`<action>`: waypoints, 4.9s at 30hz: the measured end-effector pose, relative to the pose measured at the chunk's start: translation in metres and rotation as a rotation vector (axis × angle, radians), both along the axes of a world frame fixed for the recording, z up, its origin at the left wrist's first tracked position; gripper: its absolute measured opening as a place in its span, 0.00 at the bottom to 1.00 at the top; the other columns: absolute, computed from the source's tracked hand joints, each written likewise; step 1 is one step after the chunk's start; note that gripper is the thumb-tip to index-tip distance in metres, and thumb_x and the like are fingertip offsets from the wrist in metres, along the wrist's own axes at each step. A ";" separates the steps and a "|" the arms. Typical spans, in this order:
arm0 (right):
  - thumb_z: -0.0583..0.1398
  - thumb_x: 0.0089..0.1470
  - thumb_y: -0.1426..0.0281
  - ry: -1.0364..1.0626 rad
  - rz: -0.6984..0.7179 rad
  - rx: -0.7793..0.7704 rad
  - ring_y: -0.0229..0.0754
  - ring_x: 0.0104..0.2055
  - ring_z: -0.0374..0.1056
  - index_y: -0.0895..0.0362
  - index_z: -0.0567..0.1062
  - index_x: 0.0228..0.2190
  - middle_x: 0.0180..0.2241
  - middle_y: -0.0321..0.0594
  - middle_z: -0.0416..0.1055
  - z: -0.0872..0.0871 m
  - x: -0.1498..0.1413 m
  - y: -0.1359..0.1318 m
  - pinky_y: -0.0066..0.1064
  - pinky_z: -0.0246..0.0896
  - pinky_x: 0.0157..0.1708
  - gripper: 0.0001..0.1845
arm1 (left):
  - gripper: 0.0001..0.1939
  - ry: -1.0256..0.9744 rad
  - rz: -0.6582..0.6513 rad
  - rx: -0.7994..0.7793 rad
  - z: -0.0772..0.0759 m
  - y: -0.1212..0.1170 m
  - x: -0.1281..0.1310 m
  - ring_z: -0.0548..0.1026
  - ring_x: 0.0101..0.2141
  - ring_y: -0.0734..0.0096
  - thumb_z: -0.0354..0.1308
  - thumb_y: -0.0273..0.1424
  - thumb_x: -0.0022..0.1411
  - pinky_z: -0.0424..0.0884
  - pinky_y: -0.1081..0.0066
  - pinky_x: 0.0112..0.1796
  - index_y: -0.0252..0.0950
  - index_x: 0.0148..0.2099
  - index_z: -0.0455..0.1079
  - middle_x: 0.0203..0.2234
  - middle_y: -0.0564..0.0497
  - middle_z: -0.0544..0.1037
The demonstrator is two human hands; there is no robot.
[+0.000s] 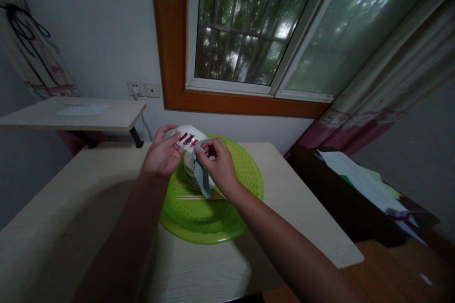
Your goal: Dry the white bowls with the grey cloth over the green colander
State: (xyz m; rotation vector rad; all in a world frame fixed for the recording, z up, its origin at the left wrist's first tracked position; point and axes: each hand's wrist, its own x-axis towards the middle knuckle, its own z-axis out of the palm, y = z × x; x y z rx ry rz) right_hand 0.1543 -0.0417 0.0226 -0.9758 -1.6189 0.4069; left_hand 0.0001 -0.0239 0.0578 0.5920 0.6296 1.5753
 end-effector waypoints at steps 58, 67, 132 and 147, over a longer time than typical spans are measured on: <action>0.66 0.56 0.67 0.030 -0.066 -0.044 0.41 0.35 0.68 0.53 0.80 0.35 0.33 0.37 0.72 -0.004 0.003 0.004 0.32 0.64 0.37 0.04 | 0.11 -0.138 0.046 -0.107 -0.009 0.006 0.002 0.81 0.39 0.71 0.51 0.14 0.64 0.78 0.67 0.46 0.36 0.36 0.64 0.35 0.48 0.79; 0.65 0.56 0.64 0.066 -0.103 -0.047 0.40 0.33 0.68 0.53 0.79 0.33 0.30 0.35 0.72 -0.007 0.003 0.008 0.32 0.64 0.36 0.06 | 0.12 -0.162 0.048 -0.165 -0.004 0.001 0.012 0.80 0.36 0.73 0.50 0.14 0.65 0.78 0.68 0.45 0.35 0.34 0.64 0.32 0.49 0.78; 0.66 0.54 0.63 0.194 -0.036 -0.155 0.39 0.30 0.63 0.53 0.74 0.31 0.27 0.33 0.69 -0.018 0.005 0.016 0.30 0.60 0.32 0.08 | 0.13 -0.261 0.076 -0.248 -0.001 -0.004 0.019 0.80 0.36 0.73 0.47 0.14 0.67 0.78 0.67 0.47 0.36 0.36 0.63 0.33 0.50 0.78; 0.64 0.55 0.60 0.224 -0.066 -0.175 0.40 0.32 0.65 0.54 0.74 0.32 0.29 0.34 0.70 -0.017 0.007 0.016 0.31 0.62 0.34 0.10 | 0.13 -0.282 0.086 -0.204 -0.004 -0.003 0.019 0.81 0.37 0.73 0.48 0.14 0.66 0.78 0.66 0.46 0.36 0.35 0.64 0.33 0.50 0.79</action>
